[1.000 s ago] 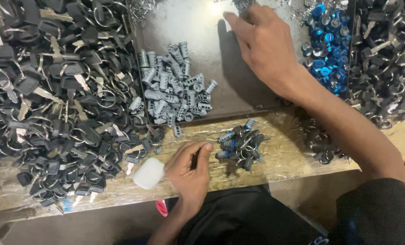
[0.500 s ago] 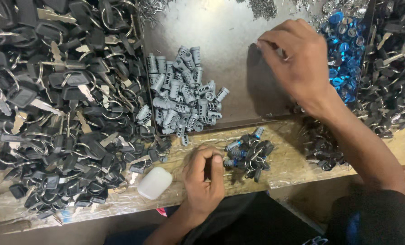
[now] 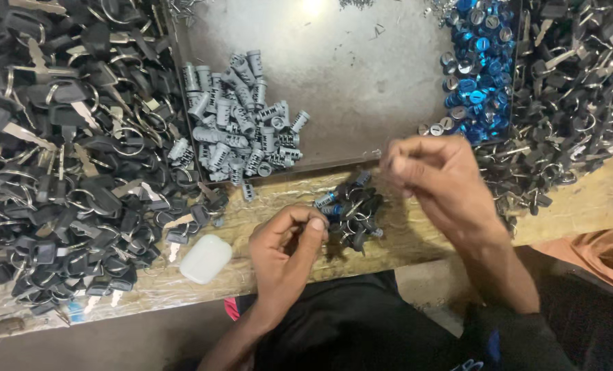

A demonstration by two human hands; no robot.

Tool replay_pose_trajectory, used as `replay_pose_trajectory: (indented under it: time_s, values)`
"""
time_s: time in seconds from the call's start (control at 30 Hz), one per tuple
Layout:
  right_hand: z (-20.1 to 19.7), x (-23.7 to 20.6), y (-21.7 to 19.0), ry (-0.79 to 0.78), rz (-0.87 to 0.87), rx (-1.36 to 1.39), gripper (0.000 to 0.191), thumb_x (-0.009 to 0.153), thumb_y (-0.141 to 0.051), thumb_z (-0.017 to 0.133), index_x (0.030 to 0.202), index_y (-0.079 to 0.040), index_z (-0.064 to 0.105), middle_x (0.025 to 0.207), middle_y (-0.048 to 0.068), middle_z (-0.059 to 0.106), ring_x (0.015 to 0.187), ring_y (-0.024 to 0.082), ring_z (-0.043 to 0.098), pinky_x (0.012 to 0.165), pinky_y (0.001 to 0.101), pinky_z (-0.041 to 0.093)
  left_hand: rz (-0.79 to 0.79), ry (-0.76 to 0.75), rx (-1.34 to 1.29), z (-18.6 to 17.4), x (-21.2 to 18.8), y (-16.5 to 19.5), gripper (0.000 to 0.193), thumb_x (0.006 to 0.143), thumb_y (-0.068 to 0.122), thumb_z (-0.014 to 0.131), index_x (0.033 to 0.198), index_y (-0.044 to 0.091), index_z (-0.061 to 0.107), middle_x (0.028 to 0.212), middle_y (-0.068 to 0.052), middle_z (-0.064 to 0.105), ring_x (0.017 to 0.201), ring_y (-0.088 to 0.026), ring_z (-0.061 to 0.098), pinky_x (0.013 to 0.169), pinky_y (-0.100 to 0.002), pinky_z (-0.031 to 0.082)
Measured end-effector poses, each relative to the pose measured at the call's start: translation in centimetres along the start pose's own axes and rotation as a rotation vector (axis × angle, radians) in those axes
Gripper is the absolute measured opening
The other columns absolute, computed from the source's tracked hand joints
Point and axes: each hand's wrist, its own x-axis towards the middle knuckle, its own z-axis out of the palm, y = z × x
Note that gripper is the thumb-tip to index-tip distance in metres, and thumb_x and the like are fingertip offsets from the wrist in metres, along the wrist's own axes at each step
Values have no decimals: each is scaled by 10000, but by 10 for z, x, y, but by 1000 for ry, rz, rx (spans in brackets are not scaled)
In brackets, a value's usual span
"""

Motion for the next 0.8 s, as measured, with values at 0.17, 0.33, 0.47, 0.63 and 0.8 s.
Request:
replay_pose_trajectory:
  time_s: [0.17,0.33,0.47,0.63,0.8]
  values:
    - [16,-55,27,-125,-6,132,193,955,-118,746,953,72,713,904,82,652,764,119,555,645,265,424,-28,-221,-90,21,0,14,85,1001,38,652,957,-26,686,815,21,654,699,-8,550,612,-185,431]
    - [16,-70,40,-39,23,209,164,973,-99,747,963,60,708,884,67,642,752,112,556,622,248,410,150,-219,31,32,-3,17,56,991,19,711,975,-35,718,853,-20,698,754,-33,603,672,-203,488]
    - [16,-70,44,6,48,229,141,941,-90,745,969,41,698,911,62,659,745,105,569,602,241,416,176,-179,72,35,-6,16,50,987,18,721,961,-24,727,839,-24,708,744,-40,610,668,-204,492]
    - [14,-70,43,13,56,150,141,943,-96,732,965,41,709,911,65,672,764,100,592,609,231,428,225,-170,127,35,-6,14,58,987,29,741,949,-15,737,809,-27,707,728,-51,627,651,-212,499]
    - [17,-70,36,13,-20,47,116,956,-50,729,958,66,722,920,80,677,768,94,589,623,226,431,167,-164,143,38,-6,17,61,977,36,742,944,-14,731,798,-27,710,697,-57,635,607,-222,507]
